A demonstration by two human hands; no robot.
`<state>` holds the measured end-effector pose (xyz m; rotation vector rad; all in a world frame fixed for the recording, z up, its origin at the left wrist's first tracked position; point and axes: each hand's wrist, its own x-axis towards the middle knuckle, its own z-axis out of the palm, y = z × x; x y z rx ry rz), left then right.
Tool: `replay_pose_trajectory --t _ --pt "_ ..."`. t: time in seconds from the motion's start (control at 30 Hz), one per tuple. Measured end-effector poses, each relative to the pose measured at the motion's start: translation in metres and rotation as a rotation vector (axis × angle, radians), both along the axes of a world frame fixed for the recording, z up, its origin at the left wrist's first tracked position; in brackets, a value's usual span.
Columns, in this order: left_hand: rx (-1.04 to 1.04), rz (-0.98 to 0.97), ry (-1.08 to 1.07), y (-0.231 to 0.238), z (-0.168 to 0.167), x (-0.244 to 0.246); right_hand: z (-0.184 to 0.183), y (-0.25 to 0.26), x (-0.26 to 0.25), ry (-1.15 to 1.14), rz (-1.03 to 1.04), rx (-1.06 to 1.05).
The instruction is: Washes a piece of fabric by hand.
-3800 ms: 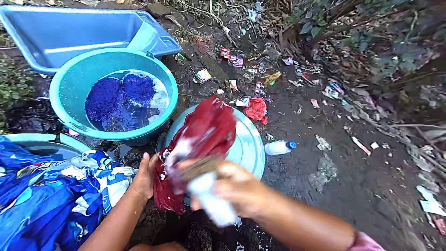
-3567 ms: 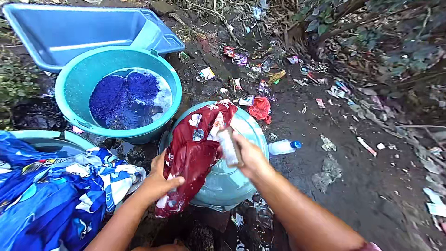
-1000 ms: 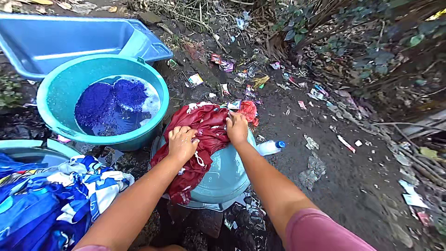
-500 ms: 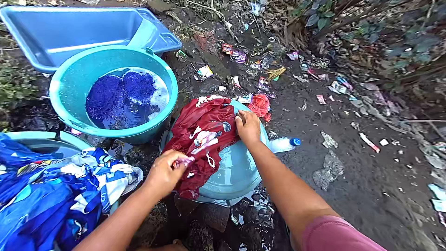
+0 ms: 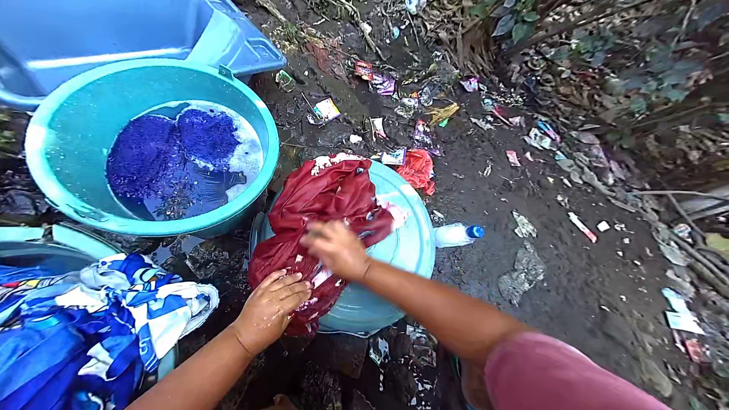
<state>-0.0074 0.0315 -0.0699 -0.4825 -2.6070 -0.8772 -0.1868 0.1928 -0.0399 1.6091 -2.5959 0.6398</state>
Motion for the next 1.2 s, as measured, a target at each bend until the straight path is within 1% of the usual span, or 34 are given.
replay_pose_trajectory --t 0.03,0.07,0.1,0.13,0.17,0.2,0.23,0.27,0.3,0.33,0.37,0.4,0.47,0.5,0.53,0.57,0.6,0.63,0.67,0.7,0.73,0.77,0.83,0.87,0.9,0.93,0.97,1.0,1.03,1.07,1.1,1.13,1.2 --pt "0.002 0.003 -0.028 0.000 0.000 -0.003 -0.013 0.010 -0.039 0.042 -0.047 0.043" --pt "0.008 0.008 -0.043 0.002 0.000 -0.005 -0.020 0.016 -0.074 0.057 -0.151 0.060" --pt "0.012 0.014 -0.042 0.004 -0.001 -0.009 -0.022 0.019 -0.096 0.057 -0.269 0.070" --pt "0.012 0.017 -0.038 0.005 -0.001 -0.013 -0.018 0.015 -0.105 0.049 -0.378 0.092" --pt "0.013 0.017 -0.037 0.006 0.000 -0.016 -0.009 0.008 -0.100 0.021 -0.460 0.113" --pt "0.011 0.018 -0.035 0.005 0.001 -0.018 0.005 -0.002 -0.081 -0.031 -0.500 0.129" --pt "0.009 0.021 -0.030 0.004 0.001 -0.019 0.017 -0.012 -0.051 -0.077 -0.473 0.136" --pt "0.003 0.030 -0.019 0.004 0.000 -0.019 0.022 -0.018 -0.015 -0.085 -0.384 0.125" --pt "-0.005 0.045 -0.009 0.005 -0.001 -0.017 0.019 -0.015 0.014 -0.041 -0.286 0.101" --pt "-0.001 0.044 -0.022 0.006 -0.001 -0.014 0.011 -0.003 0.023 0.007 -0.201 0.080" --pt "0.011 0.022 -0.059 0.007 0.001 -0.012 0.005 0.015 0.009 0.057 -0.170 0.105" --pt "0.023 0.012 -0.082 0.008 0.002 -0.014 0.001 0.034 -0.025 0.092 -0.209 0.173" --pt "0.044 0.005 -0.103 0.010 0.003 -0.012 -0.003 0.061 -0.091 0.044 -0.430 0.277" --pt "0.047 0.005 -0.095 0.011 0.003 -0.016 0.002 0.062 -0.106 0.016 -0.533 0.290" --pt "0.050 0.003 -0.086 0.011 0.002 -0.019 0.010 0.055 -0.103 -0.023 -0.594 0.280" --pt "0.050 0.001 -0.082 0.012 0.001 -0.019 0.021 0.044 -0.080 -0.068 -0.592 0.245" --pt "0.046 0.002 -0.080 0.012 0.001 -0.019 0.028 0.028 -0.043 -0.095 -0.513 0.200" --pt "0.032 0.015 -0.068 0.011 0.001 -0.018 0.030 0.011 -0.004 -0.089 -0.380 0.145" --pt "0.014 0.035 -0.051 0.011 0.000 -0.016 0.023 0.001 0.024 -0.069 -0.234 0.079" --pt "0.012 0.041 -0.054 0.012 0.001 -0.013 0.015 0.000 0.030 -0.057 -0.119 0.042" --pt "0.022 0.030 -0.078 0.012 0.003 -0.012 0.007 0.006 0.010 -0.025 -0.079 0.057" --pt "0.030 0.031 -0.085 0.011 0.004 -0.014 -0.001 0.014 -0.032 0.031 -0.132 0.104" --pt "0.038 0.030 -0.094 0.011 0.005 -0.014 -0.009 0.036 -0.115 0.033 -0.414 0.195" --pt "0.035 0.031 -0.090 0.010 0.005 -0.017 -0.005 0.039 -0.140 0.007 -0.550 0.198" --pt "0.037 0.032 -0.090 0.010 0.006 -0.019 0.003 0.035 -0.144 -0.017 -0.636 0.194" --pt "0.043 0.032 -0.093 0.011 0.007 -0.019 0.013 0.027 -0.121 -0.040 -0.648 0.190" --pt "0.043 0.036 -0.092 0.011 0.008 -0.020 0.023 0.012 -0.080 -0.065 -0.592 0.191" --pt "0.037 0.048 -0.081 0.010 0.007 -0.020 0.028 -0.003 -0.034 -0.073 -0.477 0.182" --pt "0.023 0.067 -0.061 0.010 0.006 -0.019 0.024 -0.008 0.004 -0.029 -0.362 0.140" --pt "0.014 0.082 -0.047 0.009 0.005 -0.016 0.016 -0.003 0.024 0.009 -0.273 0.095" --pt "0.022 0.069 -0.079 0.009 0.006 -0.012 0.009 0.012 0.020 0.049 -0.246 0.104" --pt "0.028 0.064 -0.100 0.010 0.007 -0.013 0.005 0.031 -0.009 0.075 -0.280 0.168" --pt "0.026 0.062 -0.120 0.013 0.010 -0.016 0.000 0.065 -0.080 -0.038 -0.454 0.303"
